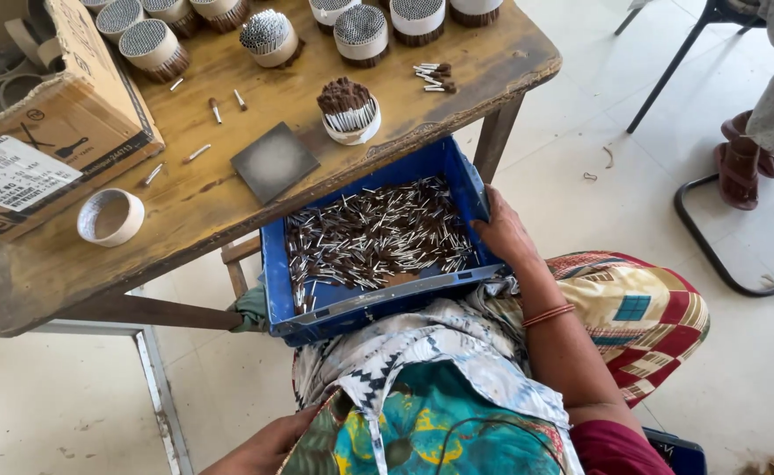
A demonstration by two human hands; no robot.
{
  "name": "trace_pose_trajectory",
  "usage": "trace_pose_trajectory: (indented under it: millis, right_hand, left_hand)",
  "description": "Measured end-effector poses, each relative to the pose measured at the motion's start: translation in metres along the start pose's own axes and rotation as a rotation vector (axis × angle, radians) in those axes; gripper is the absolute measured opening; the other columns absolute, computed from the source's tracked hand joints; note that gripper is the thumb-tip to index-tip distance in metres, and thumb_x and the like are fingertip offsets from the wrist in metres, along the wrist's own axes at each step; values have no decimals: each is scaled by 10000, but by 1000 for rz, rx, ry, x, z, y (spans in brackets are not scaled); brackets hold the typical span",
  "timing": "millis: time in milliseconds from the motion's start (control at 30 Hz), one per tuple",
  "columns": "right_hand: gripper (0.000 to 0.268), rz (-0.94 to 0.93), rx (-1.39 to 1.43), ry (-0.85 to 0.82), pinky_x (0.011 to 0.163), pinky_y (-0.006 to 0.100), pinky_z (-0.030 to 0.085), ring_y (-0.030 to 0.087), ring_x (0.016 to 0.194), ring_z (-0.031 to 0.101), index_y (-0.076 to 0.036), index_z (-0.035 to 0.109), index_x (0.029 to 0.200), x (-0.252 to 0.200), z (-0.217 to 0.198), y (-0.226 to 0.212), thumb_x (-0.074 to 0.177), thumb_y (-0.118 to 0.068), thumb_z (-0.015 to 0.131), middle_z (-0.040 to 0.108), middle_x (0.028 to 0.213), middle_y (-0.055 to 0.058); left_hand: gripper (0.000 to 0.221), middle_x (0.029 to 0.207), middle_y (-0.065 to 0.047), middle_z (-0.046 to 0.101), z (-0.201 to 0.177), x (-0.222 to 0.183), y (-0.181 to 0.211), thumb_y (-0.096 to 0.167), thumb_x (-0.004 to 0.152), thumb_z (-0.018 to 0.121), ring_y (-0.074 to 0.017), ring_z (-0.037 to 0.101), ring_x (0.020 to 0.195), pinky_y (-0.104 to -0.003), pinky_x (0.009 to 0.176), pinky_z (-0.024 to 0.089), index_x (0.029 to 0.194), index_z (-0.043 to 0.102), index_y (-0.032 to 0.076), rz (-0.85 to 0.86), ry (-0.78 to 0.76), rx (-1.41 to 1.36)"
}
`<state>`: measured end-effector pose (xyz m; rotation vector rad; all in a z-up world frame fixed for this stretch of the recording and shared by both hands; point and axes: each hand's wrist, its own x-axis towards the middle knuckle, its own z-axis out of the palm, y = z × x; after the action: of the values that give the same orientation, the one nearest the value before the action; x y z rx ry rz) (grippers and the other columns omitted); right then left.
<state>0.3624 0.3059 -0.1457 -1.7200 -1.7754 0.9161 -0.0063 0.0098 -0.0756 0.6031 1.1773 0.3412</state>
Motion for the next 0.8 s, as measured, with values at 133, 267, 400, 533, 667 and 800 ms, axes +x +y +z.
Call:
trace_pose_trajectory:
  millis: [133,267,400,533,667,800]
  right_hand:
    - [774,3,17,6,1061,439,457,377,1286,581,-116,390,1529,4,6,12,839,-137,740,605,1377,224]
    - [787,-10,7,-7,1061,438,455,382,1289,577,-107,384,1535,1,1,9,839,-147,750,601,1382,231]
    - [794,-8,20,2,1068,433,454,381,1295,580,-86,383,1539,3,3,12,841,-156,754,595,1396,238]
    - [797,-8,21,16,1069,437,448,386,1297,573,-72,383,1535,2,4,12,841,-162,764,581,1414,243]
    - [804,4,28,14,1072,435,454,382,1289,585,-78,385,1537,4,4,13,832,-153,764,596,1394,245]
    - [803,9,20,7,1053,445,465,387,1265,600,-98,385,1543,2,4,8,835,-153,761,611,1373,244]
  left_hand:
    - [485,1385,-189,640,-1,2,17,221,976,632,-274,586,1257,-396,1084,449,1409,549,22,33,-40,148]
    - [514,1420,-143,625,6,-3,17,218,974,629,-237,580,1285,-373,1097,445,1447,507,58,44,-57,209]
    - [570,1473,-75,605,9,-11,16,212,972,625,-182,572,1327,-338,1116,440,1504,444,112,65,-67,326]
    - [576,1484,-125,603,-13,-5,-10,182,1002,638,-203,570,1312,-344,1095,470,1529,448,50,61,-195,254]
    - [582,1500,-164,585,-11,-5,-15,151,1018,645,-216,567,1307,-328,1077,500,1544,438,15,53,-298,101]
    - [682,1493,-128,573,5,-2,-14,192,958,618,-202,608,1274,-342,1035,541,1577,333,159,-45,-137,-121]
